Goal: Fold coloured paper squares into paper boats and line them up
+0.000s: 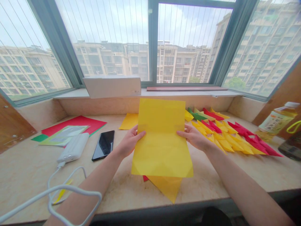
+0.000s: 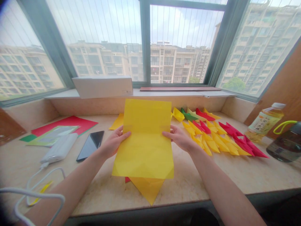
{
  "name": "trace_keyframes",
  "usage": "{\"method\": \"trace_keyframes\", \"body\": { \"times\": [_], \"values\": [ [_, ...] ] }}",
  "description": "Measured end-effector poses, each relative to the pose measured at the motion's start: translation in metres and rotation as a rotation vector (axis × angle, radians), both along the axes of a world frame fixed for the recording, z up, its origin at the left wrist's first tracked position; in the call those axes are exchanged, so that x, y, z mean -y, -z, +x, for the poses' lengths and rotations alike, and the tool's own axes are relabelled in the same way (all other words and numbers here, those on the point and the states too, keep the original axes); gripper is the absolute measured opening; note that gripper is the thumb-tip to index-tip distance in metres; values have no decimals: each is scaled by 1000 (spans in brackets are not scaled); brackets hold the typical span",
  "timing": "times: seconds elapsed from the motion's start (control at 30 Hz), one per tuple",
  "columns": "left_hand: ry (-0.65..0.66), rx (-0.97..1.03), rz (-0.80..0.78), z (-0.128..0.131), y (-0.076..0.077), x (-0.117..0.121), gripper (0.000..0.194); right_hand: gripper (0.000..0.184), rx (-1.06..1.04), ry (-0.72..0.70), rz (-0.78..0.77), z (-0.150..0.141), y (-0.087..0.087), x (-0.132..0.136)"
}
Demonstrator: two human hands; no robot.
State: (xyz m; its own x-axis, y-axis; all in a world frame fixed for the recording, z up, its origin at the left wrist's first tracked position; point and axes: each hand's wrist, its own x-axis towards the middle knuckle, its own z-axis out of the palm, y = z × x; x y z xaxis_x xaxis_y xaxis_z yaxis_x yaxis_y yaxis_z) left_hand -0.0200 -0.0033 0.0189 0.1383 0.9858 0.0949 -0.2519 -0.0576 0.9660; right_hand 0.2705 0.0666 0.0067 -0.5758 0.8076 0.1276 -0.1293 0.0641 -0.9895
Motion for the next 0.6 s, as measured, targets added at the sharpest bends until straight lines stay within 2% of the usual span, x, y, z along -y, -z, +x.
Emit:
{"method": "trace_keyframes", "body": {
  "times": [0.2, 0.3, 0.47, 0.6],
  "values": [
    [-2, 27, 0, -5, 2, -2, 52, 51, -2, 6, -3, 0, 4, -3],
    [-37, 50, 4, -7, 0, -2, 40, 46, -10, 47, -2, 3, 6, -6],
    [-63, 45, -28, -6, -3, 0, 23, 37, 14, 67, -107, 7, 5, -8],
    [-87, 17, 28, -6, 1, -3, 15, 51, -43, 107, -106, 4, -2, -3]
  ]
}}
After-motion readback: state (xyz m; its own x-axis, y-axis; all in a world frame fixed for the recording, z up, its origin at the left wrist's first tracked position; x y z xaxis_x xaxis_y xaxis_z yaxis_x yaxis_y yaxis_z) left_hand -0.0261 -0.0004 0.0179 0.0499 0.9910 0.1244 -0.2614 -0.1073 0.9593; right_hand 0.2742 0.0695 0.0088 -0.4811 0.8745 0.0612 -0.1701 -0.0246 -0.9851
